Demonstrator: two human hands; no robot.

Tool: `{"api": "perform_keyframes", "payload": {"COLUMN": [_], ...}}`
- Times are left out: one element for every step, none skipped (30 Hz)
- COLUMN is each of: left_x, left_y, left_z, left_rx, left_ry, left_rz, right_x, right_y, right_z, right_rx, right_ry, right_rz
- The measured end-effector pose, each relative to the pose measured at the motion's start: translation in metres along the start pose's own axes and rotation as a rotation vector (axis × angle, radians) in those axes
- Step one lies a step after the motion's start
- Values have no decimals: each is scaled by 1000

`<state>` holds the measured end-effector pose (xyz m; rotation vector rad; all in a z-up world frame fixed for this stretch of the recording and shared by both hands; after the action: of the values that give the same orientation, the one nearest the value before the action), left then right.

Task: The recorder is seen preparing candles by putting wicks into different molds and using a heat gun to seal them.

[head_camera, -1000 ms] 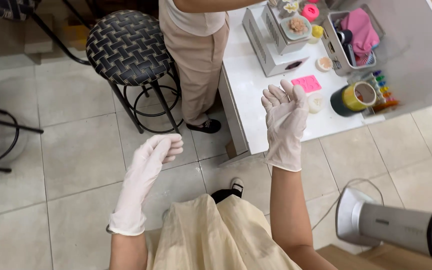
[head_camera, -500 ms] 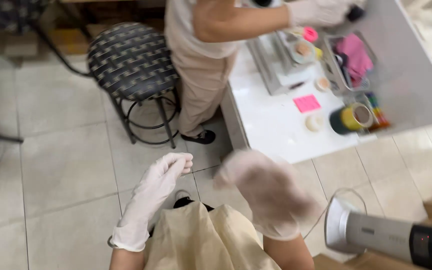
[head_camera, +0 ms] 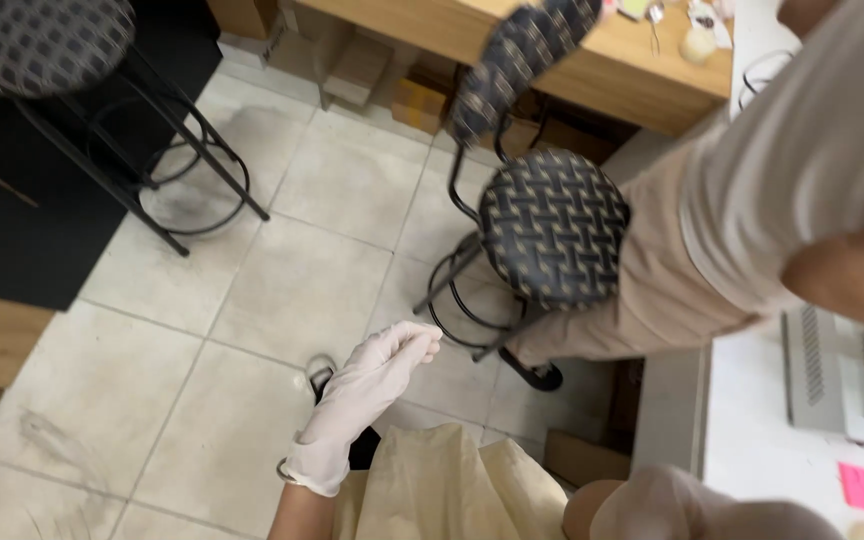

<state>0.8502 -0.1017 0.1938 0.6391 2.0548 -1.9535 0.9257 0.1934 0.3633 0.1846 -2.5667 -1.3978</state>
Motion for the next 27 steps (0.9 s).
{"api": "perform_keyframes", "payload": {"left_x": [13,19,25,30,32,34,38,46,51,55,61,67,78,103,125,148,163,178,190,211,230,249,264,277,291,306,323], "left_y": [-7,-19,-29,-39,-50,-60,-69,-73,-81,-88,-107,-123,-141,-129,-113,-98,-102,-109,-114,-116,-117,-117,-115,-116,-117,-132,-141], "left_z": [22,42,64,85,106,127,147,159,168,174,175,168,162,167,168,168,171,173,174,179,182,184,185,183,183,178,174], "left_rx": [5,8,31,54,58,9,-40,-36,123,281,291,472,658,673,852,1030,1034,835,629,627,730,833,831,872,914,913,1069], "left_ry": [1,2,-14,-31,-34,-82,-124,-121,-100,-78,-68,105,272,277,248,216,226,214,199,206,210,214,220,265,309,313,362], "left_rz": [-35,-47,-18,11,12,27,42,42,-60,-163,-158,-128,-114,-127,-119,-114,-122,-191,-250,-250,-227,-204,-208,-292,-376,-381,-291], "right_x": [15,54,92,128,162,191,213,244,270,293,317,342,373,389,401,413,430,449,464,484,502,521,543,566,590,606,624], "right_y": [-26,-55,-85,-116,-131,-148,-165,-179,-186,-185,-218,-254,-289,-303,-318,-333,-336,-339,-341,-343,-344,-344,-357,-369,-380,-384,-392], "right_z": [20,18,14,8,-17,-42,-66,-106,-147,-189,-177,-164,-148,-145,-141,-135,-131,-125,-119,-116,-113,-110,-96,-81,-67,-57,-48], "right_rx": [-11,-21,-31,-42,-45,-48,-55,-61,-67,-72,-67,-159,-250,-246,-251,-256,-259,-229,-199,-202,-188,-174,-179,-164,-148,-152,-40], "right_ry": [-8,-15,-18,-21,-33,-45,-62,-80,-103,-126,-140,-176,-201,-205,-140,-75,-84,-110,-132,-139,-127,-114,-119,-149,-178,-182,-217], "right_rz": [9,19,27,36,35,34,36,37,33,29,32,-72,-160,-140,-210,-281,-273,-250,-234,-234,-218,-201,-199,-184,-167,-163,-207]}}
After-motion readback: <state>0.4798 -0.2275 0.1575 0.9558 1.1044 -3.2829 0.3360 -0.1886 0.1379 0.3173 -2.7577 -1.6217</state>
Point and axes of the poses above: each hand's wrist, its own x-axis towards the middle knuckle, its own z-axis out of the back of the hand, y = z × x, the point moved 4 cm from there along x, towards the middle knuckle, and after that the axes turned 1 degree about x, right-handed, at the moved point
